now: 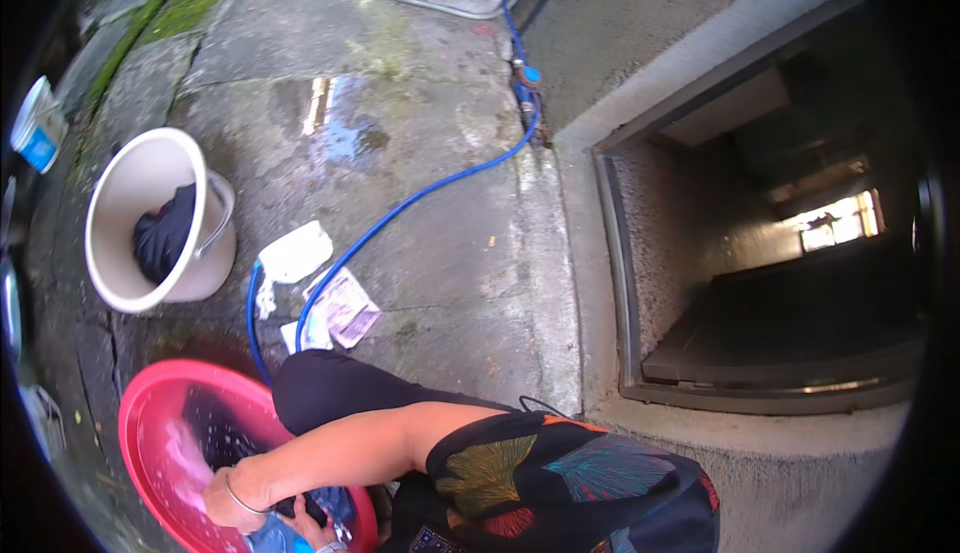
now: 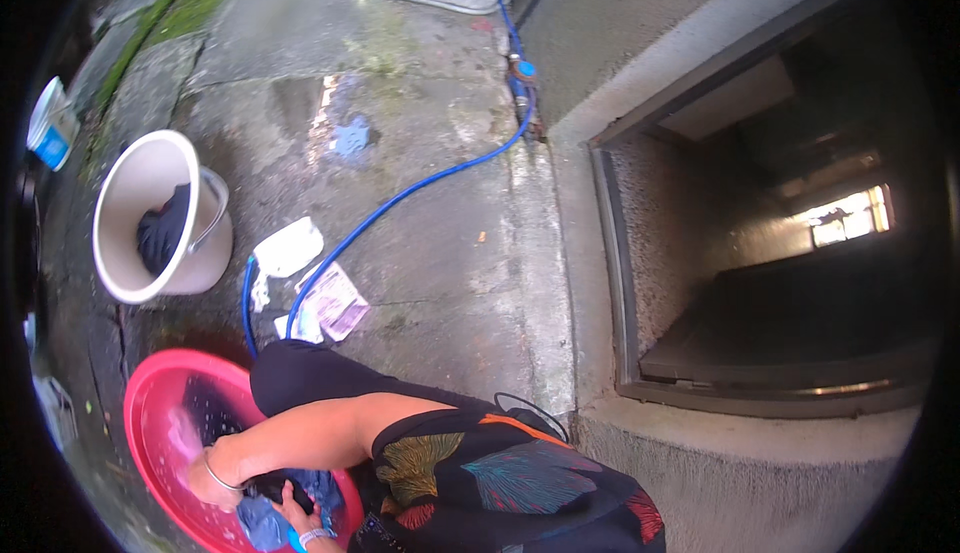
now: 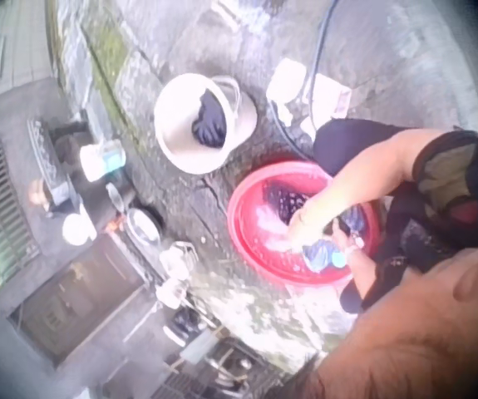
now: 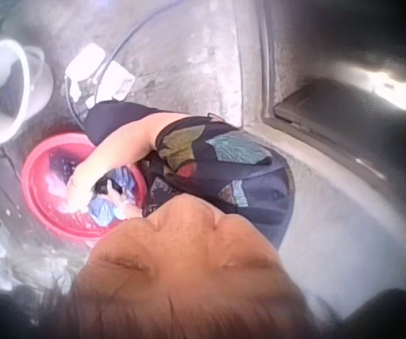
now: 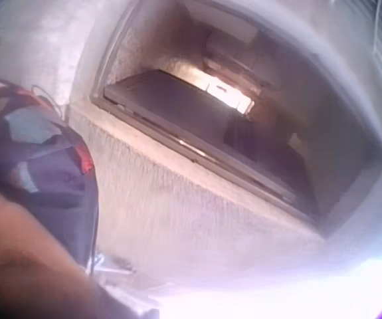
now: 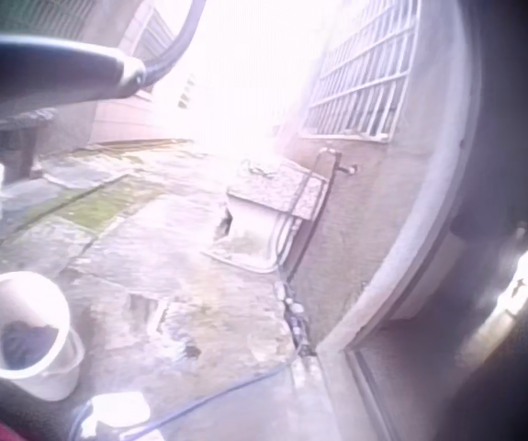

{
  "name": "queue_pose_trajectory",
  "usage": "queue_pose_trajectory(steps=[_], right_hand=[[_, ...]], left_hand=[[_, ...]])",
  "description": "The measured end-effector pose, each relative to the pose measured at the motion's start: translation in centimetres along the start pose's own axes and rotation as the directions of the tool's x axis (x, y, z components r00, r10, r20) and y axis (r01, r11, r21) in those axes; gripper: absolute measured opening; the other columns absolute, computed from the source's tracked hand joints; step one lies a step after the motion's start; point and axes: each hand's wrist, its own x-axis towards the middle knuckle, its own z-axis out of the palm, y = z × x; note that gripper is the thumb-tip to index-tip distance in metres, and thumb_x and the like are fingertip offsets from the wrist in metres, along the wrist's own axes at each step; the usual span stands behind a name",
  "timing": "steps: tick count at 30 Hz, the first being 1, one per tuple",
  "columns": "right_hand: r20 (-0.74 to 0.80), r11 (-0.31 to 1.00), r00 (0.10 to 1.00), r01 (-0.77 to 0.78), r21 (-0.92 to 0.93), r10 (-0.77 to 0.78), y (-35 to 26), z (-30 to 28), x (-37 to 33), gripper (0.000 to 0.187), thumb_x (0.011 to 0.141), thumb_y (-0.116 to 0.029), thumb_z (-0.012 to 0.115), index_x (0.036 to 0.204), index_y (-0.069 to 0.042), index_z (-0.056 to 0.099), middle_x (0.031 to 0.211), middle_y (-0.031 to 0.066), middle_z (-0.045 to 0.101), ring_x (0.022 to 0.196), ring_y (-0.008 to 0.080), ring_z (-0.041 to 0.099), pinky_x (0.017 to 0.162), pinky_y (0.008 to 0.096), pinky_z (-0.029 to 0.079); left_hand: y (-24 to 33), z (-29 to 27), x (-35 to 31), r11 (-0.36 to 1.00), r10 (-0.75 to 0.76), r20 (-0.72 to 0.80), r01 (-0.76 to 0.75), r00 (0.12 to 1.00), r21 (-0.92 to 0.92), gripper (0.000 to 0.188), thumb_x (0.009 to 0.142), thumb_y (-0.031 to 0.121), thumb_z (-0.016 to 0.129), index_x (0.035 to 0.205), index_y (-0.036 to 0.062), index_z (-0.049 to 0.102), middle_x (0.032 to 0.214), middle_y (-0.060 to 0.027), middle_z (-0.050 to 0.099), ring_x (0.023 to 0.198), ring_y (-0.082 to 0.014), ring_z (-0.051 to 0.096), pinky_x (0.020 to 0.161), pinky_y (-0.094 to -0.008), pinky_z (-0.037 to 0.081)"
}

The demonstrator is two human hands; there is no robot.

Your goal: The person washes a black garment and a pair of blue jeans by hand in a red basin filled with soapy water, scrubbing, wringing out the items, and placing them into a white bucket.

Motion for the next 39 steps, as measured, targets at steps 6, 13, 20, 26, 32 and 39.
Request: queue_pose_trajectory(steps=[6, 13, 20, 26, 32, 39], right_hand=[[0.331, 0.994, 0.942, -0.028, -0.105, 0.062, 4.0, -8.1, -3.8, 0.027, 0.071, -0.025, 0.071, 0.087, -0.005, 0.078, 0.088, 0.018, 0.074, 0.088, 0.0344, 0.071, 0.078, 0.0455, 0.056], [0.349, 0.948, 0.908, -0.29, 0.129, 0.231, 6.5, -11.1, -3.6, 0.033, 0.077, -0.03, 0.071, 0.103, -0.011, 0.073, 0.109, 0.0172, 0.07, 0.108, 0.0295, 0.063, 0.095, 0.0456, 0.049], [0.354, 0.948, 0.914, -0.269, 0.168, 0.197, 6.5, -12.0, -2.8, 0.023, 0.087, -0.016, 0.061, 0.105, -0.008, 0.073, 0.108, 0.0171, 0.072, 0.104, 0.0324, 0.067, 0.092, 0.0427, 0.053], [0.891, 0.792, 0.454, -0.545, 0.276, 0.001, 9.9, -14.2, 1.3, 0.028, 0.086, -0.015, 0.062, 0.108, -0.002, 0.073, 0.109, 0.0176, 0.072, 0.106, 0.0328, 0.067, 0.09, 0.0429, 0.054], [0.373, 0.984, 0.924, -0.139, 0.109, 0.089, 6.1, -16.7, -6.7, 0.028, 0.08, -0.017, 0.07, 0.103, -0.002, 0.076, 0.108, 0.0174, 0.073, 0.105, 0.032, 0.067, 0.089, 0.0427, 0.054], [0.32, 0.976, 0.939, -0.177, 0.129, 0.128, 7.7, -15.6, -6.3, 0.028, 0.076, -0.019, 0.073, 0.1, -0.006, 0.078, 0.103, 0.0157, 0.074, 0.099, 0.03, 0.069, 0.086, 0.041, 0.055]], left_hand=[[0.7, 3.9, 10.3, 0.973, -0.157, -0.029, 0.16, 0.987, 0.167, 0.043, 0.081, 0.035, 0.074, 0.115, 0.0303, 0.048, 0.072, -0.0039, 0.056, 0.051, -0.0204, 0.055, 0.037, -0.0299, 0.039], [2.2, 11.9, 14.5, 0.832, -0.174, 0.049, 0.12, 0.984, 0.542, 0.042, 0.081, 0.035, 0.074, 0.114, 0.0299, 0.049, 0.072, -0.0038, 0.056, 0.051, -0.0203, 0.055, 0.037, -0.0299, 0.039], [3.3, 14.5, 17.1, 0.8, -0.163, 0.066, 0.093, 0.984, 0.592, 0.041, 0.081, 0.035, 0.074, 0.113, 0.0296, 0.05, 0.071, -0.0037, 0.056, 0.051, -0.0202, 0.055, 0.037, -0.0299, 0.038], [3.8, 15.8, 16.0, 0.733, -0.152, 0.104, 0.041, 0.983, 0.679, 0.04, 0.081, 0.035, 0.074, 0.112, 0.0292, 0.05, 0.071, -0.0036, 0.056, 0.051, -0.0201, 0.054, 0.037, -0.0298, 0.038], [4.1, 15.7, 16.4, 0.722, -0.145, 0.077, 0.053, 0.986, 0.69, 0.039, 0.081, 0.035, 0.074, 0.112, 0.0289, 0.051, 0.071, -0.0035, 0.056, 0.051, -0.02, 0.054, 0.037, -0.0298, 0.038], [4.5, 16.5, 16.5, 0.682, -0.15, 0.067, 0.055, 0.986, 0.729, 0.038, 0.081, 0.035, 0.074, 0.111, 0.0285, 0.051, 0.071, -0.0034, 0.056, 0.051, -0.0199, 0.054, 0.036, -0.0298, 0.038]])
